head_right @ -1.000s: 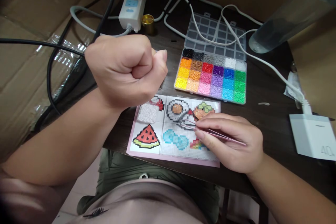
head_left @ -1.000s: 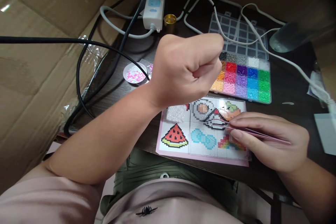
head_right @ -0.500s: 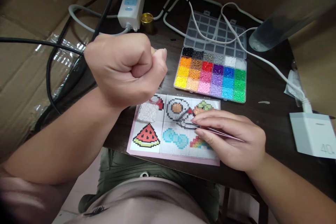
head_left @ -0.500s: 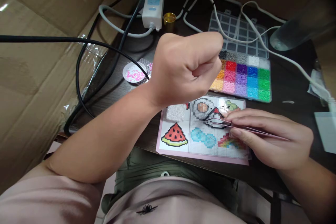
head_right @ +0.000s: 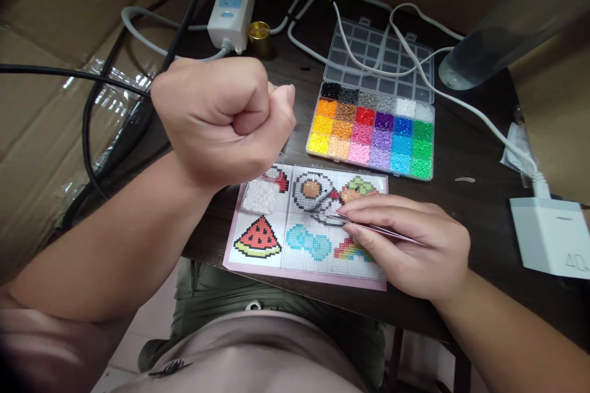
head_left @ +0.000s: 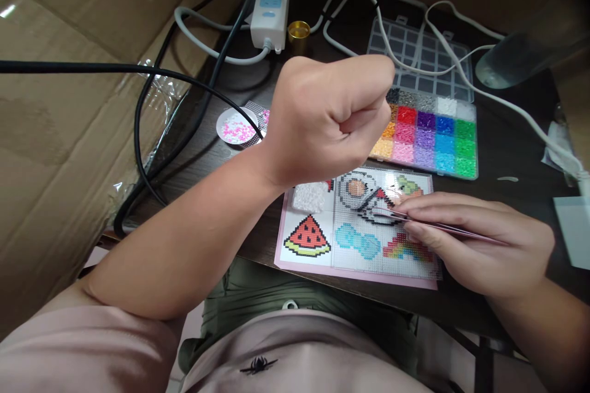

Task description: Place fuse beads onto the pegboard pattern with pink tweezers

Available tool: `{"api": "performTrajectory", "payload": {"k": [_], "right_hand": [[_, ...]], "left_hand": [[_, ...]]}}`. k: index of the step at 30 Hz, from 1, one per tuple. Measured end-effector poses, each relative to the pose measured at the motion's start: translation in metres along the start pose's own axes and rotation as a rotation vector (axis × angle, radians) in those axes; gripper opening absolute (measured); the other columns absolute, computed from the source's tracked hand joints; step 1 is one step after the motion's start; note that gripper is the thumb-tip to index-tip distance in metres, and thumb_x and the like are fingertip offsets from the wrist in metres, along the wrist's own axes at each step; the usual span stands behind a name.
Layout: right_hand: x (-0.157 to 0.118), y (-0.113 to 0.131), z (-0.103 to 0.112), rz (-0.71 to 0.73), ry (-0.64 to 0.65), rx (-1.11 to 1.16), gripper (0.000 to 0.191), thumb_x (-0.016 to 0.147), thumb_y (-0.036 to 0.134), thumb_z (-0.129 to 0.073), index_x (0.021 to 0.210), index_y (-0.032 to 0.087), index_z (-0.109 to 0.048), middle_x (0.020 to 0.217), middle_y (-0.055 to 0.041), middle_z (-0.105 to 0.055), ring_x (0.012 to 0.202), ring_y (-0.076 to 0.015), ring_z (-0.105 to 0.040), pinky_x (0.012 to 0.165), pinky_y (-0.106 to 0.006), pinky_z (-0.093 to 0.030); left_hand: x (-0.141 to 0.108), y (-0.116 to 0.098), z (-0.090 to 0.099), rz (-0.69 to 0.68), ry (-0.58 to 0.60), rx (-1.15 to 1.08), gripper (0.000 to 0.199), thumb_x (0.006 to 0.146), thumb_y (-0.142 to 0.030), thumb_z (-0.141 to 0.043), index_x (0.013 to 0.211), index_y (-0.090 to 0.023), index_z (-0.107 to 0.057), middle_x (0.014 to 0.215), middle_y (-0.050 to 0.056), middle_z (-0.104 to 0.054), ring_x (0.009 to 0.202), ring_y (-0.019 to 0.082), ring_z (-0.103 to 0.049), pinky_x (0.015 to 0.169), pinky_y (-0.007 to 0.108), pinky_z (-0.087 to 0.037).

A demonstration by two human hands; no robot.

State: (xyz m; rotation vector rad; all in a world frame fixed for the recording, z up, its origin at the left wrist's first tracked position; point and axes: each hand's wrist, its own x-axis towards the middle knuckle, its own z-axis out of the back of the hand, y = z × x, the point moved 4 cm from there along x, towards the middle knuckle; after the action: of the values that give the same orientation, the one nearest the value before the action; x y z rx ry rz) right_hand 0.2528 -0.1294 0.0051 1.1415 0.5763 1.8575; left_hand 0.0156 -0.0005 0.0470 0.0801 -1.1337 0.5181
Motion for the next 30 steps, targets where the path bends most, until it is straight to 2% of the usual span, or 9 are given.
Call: {"api": "performTrajectory", "payload": {"k": [4,9,12,15,17,20,24,30], "right_hand": [[0.002,-0.002,0.0,0.003,0.015,0.002,0.031,0.091,-0.003,-0.098,0.103,0.026,-0.099,0.101,-0.0026,-0.1,0.089,-0.0205,-0.1,0.098,-0.021,-0.082],[0.004,-0.004,-0.001,-0.004,0.035,0.029,0.034,0.094,-0.002,-0.097,0.108,0.028,-0.1,0.102,-0.0012,-0.1,0.088,-0.0232,-0.1,0.093,-0.029,-0.085],[0.005,-0.005,-0.003,-0.006,0.032,0.042,0.033,0.096,-0.001,-0.096,0.109,0.029,-0.1,0.102,-0.0012,-0.101,0.086,-0.023,-0.099,0.095,-0.03,-0.086],[0.006,-0.005,-0.004,-0.01,0.039,0.044,0.033,0.097,-0.001,-0.095,0.109,0.029,-0.1,0.102,-0.0012,-0.1,0.085,-0.0233,-0.099,0.095,-0.031,-0.086],[0.007,-0.004,-0.006,-0.011,0.054,0.044,0.033,0.097,-0.001,-0.096,0.108,0.029,-0.101,0.101,-0.0014,-0.1,0.084,-0.0242,-0.099,0.093,-0.032,-0.086],[0.009,-0.004,-0.007,-0.01,0.052,0.053,0.032,0.098,0.0,-0.096,0.108,0.03,-0.102,0.101,-0.0021,-0.1,0.084,-0.0251,-0.099,0.093,-0.034,-0.087],[0.01,-0.004,-0.009,-0.009,0.043,0.071,0.03,0.1,0.002,-0.096,0.107,0.03,-0.102,0.1,-0.0029,-0.1,0.084,-0.0257,-0.099,0.094,-0.036,-0.087],[0.009,-0.006,-0.011,-0.027,0.029,0.081,0.027,0.099,0.004,-0.097,0.106,0.03,-0.102,0.098,-0.0041,-0.1,0.081,-0.0278,-0.099,0.087,-0.037,-0.088]], "left_hand": [[0.0,-0.003,0.001,0.001,-0.01,-0.032,0.053,0.115,-0.005,-0.057,0.076,-0.024,-0.027,0.066,-0.005,-0.033,0.054,0.002,-0.05,0.052,0.02,-0.04],[0.0,-0.007,0.006,-0.041,-0.042,-0.13,0.061,0.1,0.012,-0.065,0.082,-0.027,-0.021,0.069,-0.007,-0.036,0.058,0.002,-0.049,0.055,0.021,-0.039],[0.001,-0.001,0.004,-0.048,-0.05,-0.163,0.06,0.098,0.01,-0.064,0.084,-0.027,-0.018,0.069,-0.007,-0.025,0.054,0.003,-0.037,0.052,0.024,-0.032],[0.002,0.006,0.002,-0.124,-0.088,-0.207,0.057,0.092,0.008,-0.064,0.086,-0.027,-0.02,0.071,-0.008,-0.017,0.052,0.004,-0.022,0.049,0.026,-0.023],[0.002,0.008,0.0,-0.16,-0.116,-0.212,0.056,0.09,0.008,-0.064,0.087,-0.027,-0.021,0.07,-0.009,-0.016,0.05,0.005,-0.02,0.049,0.026,-0.024],[0.001,0.011,0.0,-0.151,-0.132,-0.189,0.055,0.091,0.005,-0.064,0.088,-0.027,-0.02,0.071,-0.009,-0.016,0.048,0.004,-0.024,0.051,0.025,-0.029],[-0.001,0.01,0.002,-0.116,-0.104,-0.12,0.053,0.095,0.0,-0.067,0.088,-0.027,-0.022,0.069,-0.009,-0.025,0.047,0.004,-0.034,0.054,0.024,-0.036],[-0.001,0.013,0.0,-0.126,-0.133,-0.228,0.052,0.093,0.003,-0.067,0.086,-0.026,-0.024,0.07,-0.008,-0.028,0.051,0.005,-0.039,0.055,0.027,-0.034]]}}
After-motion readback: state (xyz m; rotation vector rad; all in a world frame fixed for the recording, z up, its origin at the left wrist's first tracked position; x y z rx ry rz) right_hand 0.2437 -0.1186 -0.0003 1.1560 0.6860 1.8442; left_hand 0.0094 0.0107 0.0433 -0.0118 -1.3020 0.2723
